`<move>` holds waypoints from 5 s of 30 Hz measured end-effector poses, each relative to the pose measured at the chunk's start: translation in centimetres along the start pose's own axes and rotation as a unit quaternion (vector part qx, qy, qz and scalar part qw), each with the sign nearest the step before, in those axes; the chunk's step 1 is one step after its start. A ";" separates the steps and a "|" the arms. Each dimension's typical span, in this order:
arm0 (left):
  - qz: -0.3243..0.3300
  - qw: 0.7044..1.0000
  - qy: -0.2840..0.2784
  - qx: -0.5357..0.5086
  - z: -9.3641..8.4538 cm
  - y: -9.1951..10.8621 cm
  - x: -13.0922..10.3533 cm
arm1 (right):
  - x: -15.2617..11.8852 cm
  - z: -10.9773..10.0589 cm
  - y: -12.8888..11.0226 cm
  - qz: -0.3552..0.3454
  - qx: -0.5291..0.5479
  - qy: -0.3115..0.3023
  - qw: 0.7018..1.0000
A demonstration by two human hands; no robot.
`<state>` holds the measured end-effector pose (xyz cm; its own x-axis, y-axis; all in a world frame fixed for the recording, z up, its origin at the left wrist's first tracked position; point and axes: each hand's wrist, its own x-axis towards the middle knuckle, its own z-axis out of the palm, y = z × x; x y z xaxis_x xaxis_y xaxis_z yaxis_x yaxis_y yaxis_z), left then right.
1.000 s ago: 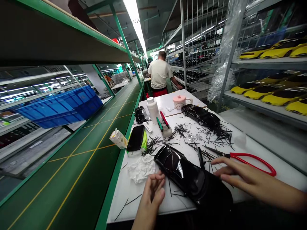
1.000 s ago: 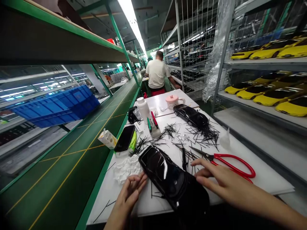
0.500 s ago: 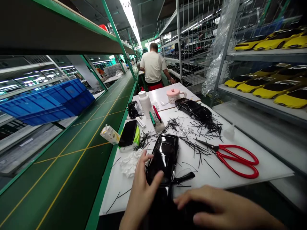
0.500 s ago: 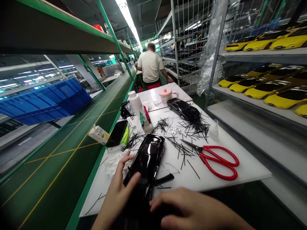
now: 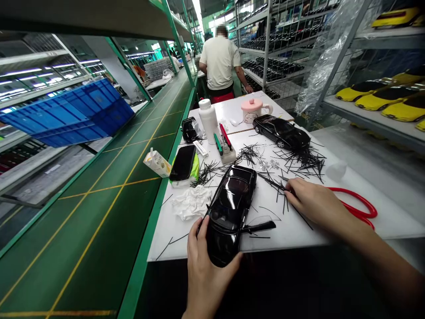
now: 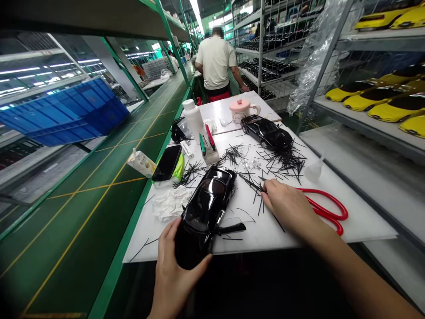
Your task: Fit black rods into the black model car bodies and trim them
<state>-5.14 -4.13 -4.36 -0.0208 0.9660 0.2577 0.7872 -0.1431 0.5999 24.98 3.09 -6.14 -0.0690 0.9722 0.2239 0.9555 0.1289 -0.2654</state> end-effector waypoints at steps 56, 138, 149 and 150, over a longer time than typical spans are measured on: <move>0.136 0.990 -0.005 -0.027 1.1 -2.2 2.5 | 0.4 -3.9 -6.6 -0.044 0.477 -0.059 0.876; 0.158 0.873 0.095 -0.452 1.0 -2.2 7.0 | -0.4 -3.3 -7.7 -0.228 0.143 0.046 0.962; 0.156 0.876 0.071 -0.451 1.3 -2.0 7.2 | -0.4 -1.8 -6.6 -0.223 0.168 0.072 0.958; 0.153 0.878 0.068 -0.447 1.3 -1.9 7.3 | -0.5 -1.7 -6.5 -0.218 0.173 0.074 0.958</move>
<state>-6.02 3.45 -4.61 -0.0139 0.8265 0.5627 -0.0297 -0.5629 0.8260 19.26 1.44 -2.88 -0.3739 0.7757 0.5084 0.6910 0.5987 -0.4051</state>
